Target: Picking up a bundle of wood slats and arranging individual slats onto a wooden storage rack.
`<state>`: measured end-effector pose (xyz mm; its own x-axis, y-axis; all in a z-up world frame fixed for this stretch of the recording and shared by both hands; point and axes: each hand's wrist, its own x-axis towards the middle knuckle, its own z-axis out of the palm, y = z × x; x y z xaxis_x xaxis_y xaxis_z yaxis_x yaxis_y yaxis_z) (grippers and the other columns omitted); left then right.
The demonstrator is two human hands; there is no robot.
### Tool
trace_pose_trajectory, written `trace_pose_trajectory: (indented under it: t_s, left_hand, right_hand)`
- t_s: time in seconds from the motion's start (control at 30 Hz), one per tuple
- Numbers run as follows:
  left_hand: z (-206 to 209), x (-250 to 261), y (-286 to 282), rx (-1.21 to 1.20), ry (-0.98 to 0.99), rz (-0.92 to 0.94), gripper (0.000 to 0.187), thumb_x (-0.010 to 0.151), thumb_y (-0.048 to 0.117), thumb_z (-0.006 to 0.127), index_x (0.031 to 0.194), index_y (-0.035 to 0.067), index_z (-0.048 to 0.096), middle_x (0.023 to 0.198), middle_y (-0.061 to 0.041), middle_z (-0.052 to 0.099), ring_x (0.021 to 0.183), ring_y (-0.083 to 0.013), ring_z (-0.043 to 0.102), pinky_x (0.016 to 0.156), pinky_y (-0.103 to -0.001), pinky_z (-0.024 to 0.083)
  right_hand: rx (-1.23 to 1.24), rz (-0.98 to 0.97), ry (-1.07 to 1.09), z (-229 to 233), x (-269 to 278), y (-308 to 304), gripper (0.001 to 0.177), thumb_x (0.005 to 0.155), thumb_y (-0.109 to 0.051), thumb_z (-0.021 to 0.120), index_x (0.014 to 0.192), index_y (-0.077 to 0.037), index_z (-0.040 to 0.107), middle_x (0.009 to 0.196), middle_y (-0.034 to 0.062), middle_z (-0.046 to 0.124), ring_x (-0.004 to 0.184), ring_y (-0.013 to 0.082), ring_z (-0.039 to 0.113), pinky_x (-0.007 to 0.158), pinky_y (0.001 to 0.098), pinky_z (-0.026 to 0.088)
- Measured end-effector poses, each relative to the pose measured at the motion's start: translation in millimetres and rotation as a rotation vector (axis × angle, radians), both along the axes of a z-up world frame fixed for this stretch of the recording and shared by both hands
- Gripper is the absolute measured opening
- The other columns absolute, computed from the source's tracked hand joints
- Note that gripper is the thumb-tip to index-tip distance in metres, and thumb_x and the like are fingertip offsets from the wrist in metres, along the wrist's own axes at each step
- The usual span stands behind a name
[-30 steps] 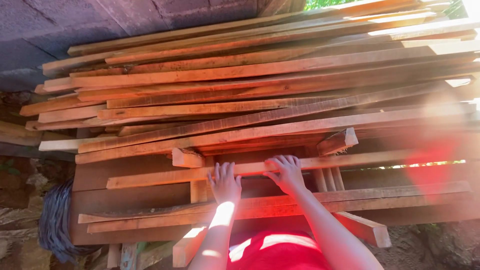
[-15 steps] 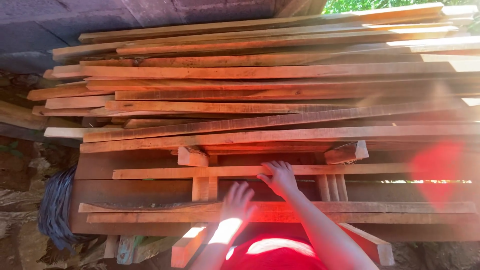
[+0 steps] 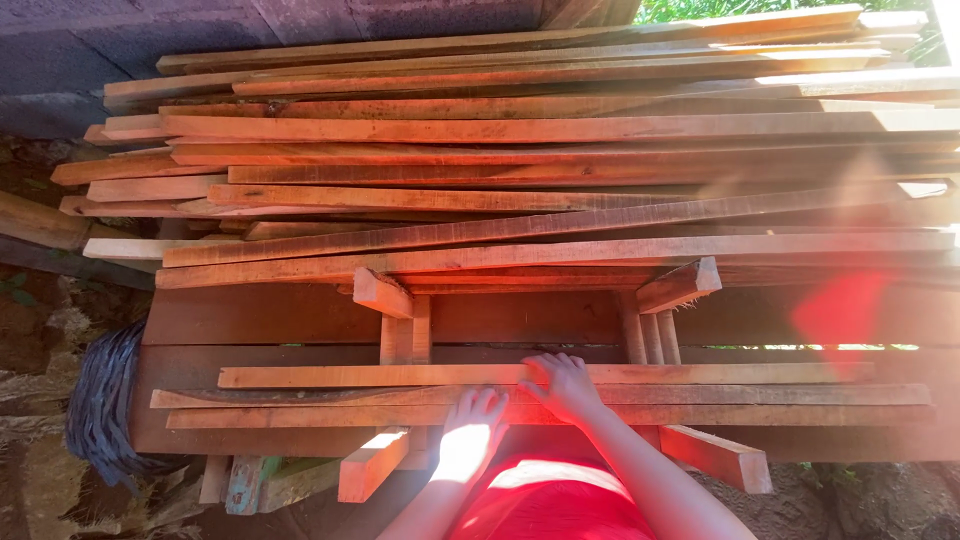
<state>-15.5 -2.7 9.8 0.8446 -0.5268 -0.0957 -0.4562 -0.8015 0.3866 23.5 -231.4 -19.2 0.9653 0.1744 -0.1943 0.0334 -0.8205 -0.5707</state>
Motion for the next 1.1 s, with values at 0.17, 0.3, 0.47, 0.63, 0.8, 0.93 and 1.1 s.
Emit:
trace_pose_trajectory:
  t_s: [0.17, 0.3, 0.47, 0.63, 0.8, 0.93, 1.1]
  left_hand:
    - [2.8, -3.8, 2.6, -0.029, -0.011, 0.011, 0.052, 0.084, 0.026, 0.076, 0.133, 0.013, 0.065, 0.129, -0.007, 0.059, 0.121, -0.031, 0.051, 0.092, -0.045, 0.048]
    - [3.0, -2.4, 0.8, -0.026, 0.042, 0.055, 0.051, 0.084, 0.025, 0.075, 0.133, 0.014, 0.065, 0.13, -0.006, 0.058, 0.122, -0.0306, 0.051, 0.093, -0.045, 0.048]
    - [1.6, -1.5, 0.6, -0.025, 0.009, 0.051, 0.051, 0.084, 0.025, 0.076, 0.132, 0.014, 0.066, 0.131, -0.007, 0.058, 0.122, -0.0321, 0.05, 0.092, -0.046, 0.047]
    - [4.9, 0.5, 0.9, -0.032, 0.0, 0.044, 0.052, 0.082, 0.025, 0.076, 0.132, 0.014, 0.066, 0.129, -0.008, 0.058, 0.122, -0.0327, 0.051, 0.094, -0.047, 0.047]
    - [3.0, 4.0, 3.5, -0.03, 0.05, 0.029, 0.052, 0.082, 0.025, 0.078, 0.132, 0.015, 0.066, 0.129, -0.006, 0.06, 0.121, -0.0313, 0.052, 0.094, -0.045, 0.048]
    - [-5.0, 9.2, 2.1, -0.026, 0.023, -0.006, 0.053, 0.082, 0.028, 0.078, 0.132, 0.014, 0.066, 0.128, -0.006, 0.059, 0.119, -0.0312, 0.052, 0.094, -0.046, 0.047]
    - [-33.1, 33.3, -6.5, -0.039, -0.061, 0.046, 0.052, 0.082, 0.031, 0.077, 0.131, 0.016, 0.066, 0.127, -0.003, 0.058, 0.117, -0.0303, 0.05, 0.09, -0.047, 0.047]
  right_hand:
    - [-0.021, 0.018, 0.114, -13.6, 5.5, -3.8, 0.054, 0.088, -0.056, 0.068, 0.124, -0.017, 0.068, 0.123, 0.0082, 0.07, 0.117, 0.0329, 0.061, 0.102, 0.0468, 0.041]
    - [-0.099, 0.08, 0.245, -38.3, 17.4, -10.7, 0.068, 0.086, -0.065, 0.067, 0.129, -0.012, 0.065, 0.127, 0.0127, 0.069, 0.119, 0.0335, 0.063, 0.101, 0.0462, 0.047]
    - [-0.118, 0.089, 0.383, -20.2, 31.2, -10.2, 0.074, 0.082, -0.068, 0.067, 0.131, -0.013, 0.064, 0.124, 0.0156, 0.07, 0.116, 0.0346, 0.066, 0.098, 0.0444, 0.052]
    - [-0.128, 0.099, 0.436, -16.9, 33.5, -9.3, 0.074, 0.082, -0.069, 0.067, 0.131, -0.014, 0.063, 0.123, 0.0166, 0.07, 0.116, 0.035, 0.066, 0.098, 0.0445, 0.052]
    - [-0.106, 0.077, 0.47, 3.4, 35.1, -6.3, 0.07, 0.083, -0.067, 0.067, 0.13, -0.014, 0.065, 0.117, 0.0167, 0.073, 0.113, 0.0349, 0.068, 0.097, 0.0441, 0.053]
    - [-0.09, 0.084, 0.4, -9.4, 36.4, -10.5, 0.066, 0.083, -0.065, 0.069, 0.125, -0.013, 0.069, 0.117, 0.0153, 0.073, 0.113, 0.0344, 0.068, 0.099, 0.0443, 0.051]
    - [-0.036, 0.045, 0.223, -12.2, 58.9, -14.8, 0.058, 0.083, -0.059, 0.07, 0.121, -0.015, 0.072, 0.121, 0.0086, 0.072, 0.116, 0.0307, 0.065, 0.1, 0.0471, 0.045]
